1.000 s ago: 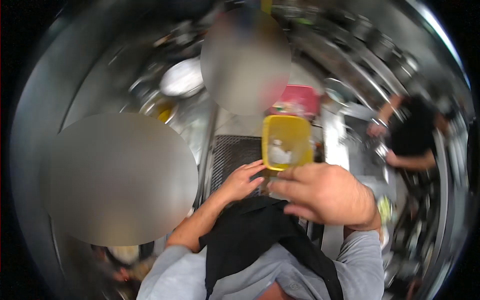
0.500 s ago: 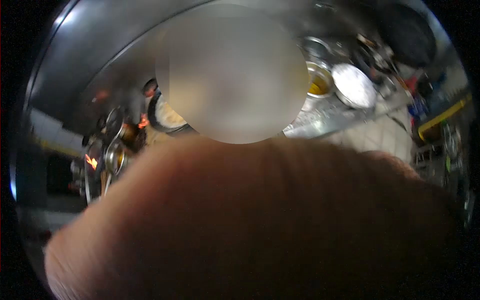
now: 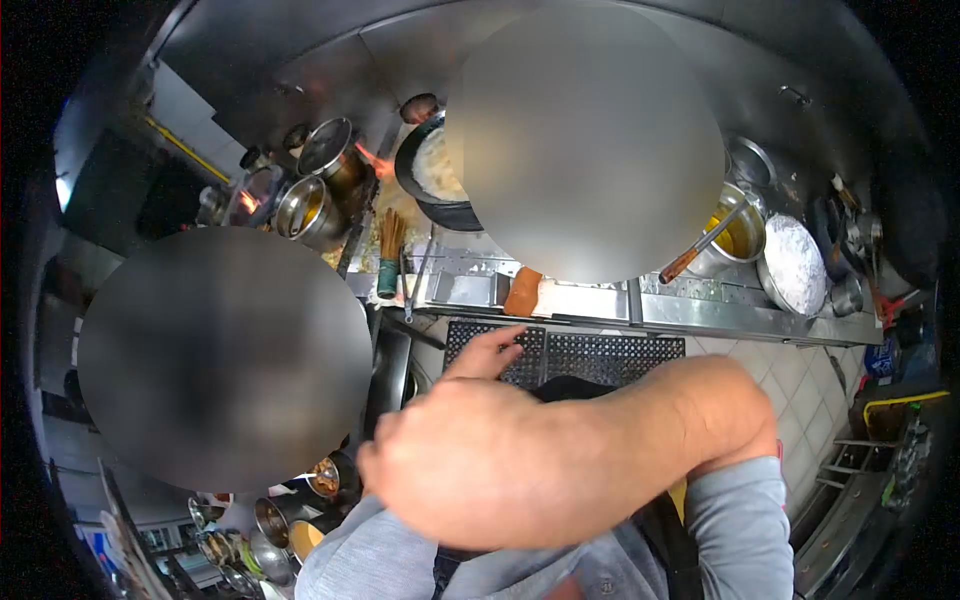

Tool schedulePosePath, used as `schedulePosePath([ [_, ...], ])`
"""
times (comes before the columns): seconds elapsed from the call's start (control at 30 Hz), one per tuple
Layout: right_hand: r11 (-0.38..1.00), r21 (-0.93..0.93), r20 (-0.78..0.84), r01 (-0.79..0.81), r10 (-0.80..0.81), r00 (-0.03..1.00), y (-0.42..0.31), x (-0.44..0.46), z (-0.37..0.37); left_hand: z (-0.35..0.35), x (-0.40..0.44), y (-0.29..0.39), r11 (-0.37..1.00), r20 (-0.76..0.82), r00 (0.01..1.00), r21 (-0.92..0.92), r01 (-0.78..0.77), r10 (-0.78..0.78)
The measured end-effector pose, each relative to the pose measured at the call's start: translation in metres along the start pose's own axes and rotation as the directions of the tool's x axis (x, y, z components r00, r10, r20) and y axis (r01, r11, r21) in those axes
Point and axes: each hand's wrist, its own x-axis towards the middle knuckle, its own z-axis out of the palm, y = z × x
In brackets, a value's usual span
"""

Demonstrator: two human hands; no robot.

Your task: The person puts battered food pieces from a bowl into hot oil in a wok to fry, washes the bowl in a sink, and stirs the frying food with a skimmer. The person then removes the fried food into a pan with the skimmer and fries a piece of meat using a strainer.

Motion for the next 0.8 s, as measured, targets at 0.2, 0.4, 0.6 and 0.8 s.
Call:
schedulePosePath([
  [0.2,0.953,0.093,0.187,0.289,-0.302,0.935,0.010,0.016,-0.037,-0.098,0.007,-0.043,0.985,-0.238,0.967,0.121,0.123,-0.092],
  [0.4,0.986,0.070,0.169,0.153,-0.162,0.972,-0.004,0.107,-0.059,-0.245,0.034,-0.053,0.995,-0.553,0.829,0.091,-0.036,0.080],
  [0.6,0.987,0.147,-0.015,0.069,-0.067,0.998,0.031,0.192,-0.029,-0.408,0.059,-0.113,0.981,-0.765,0.632,0.188,0.039,0.122],
  [0.8,0.709,0.495,-0.150,-0.502,0.639,0.755,0.177,0.114,0.102,-0.522,0.097,-0.207,0.733,-0.879,0.462,0.392,0.556,0.120],
])
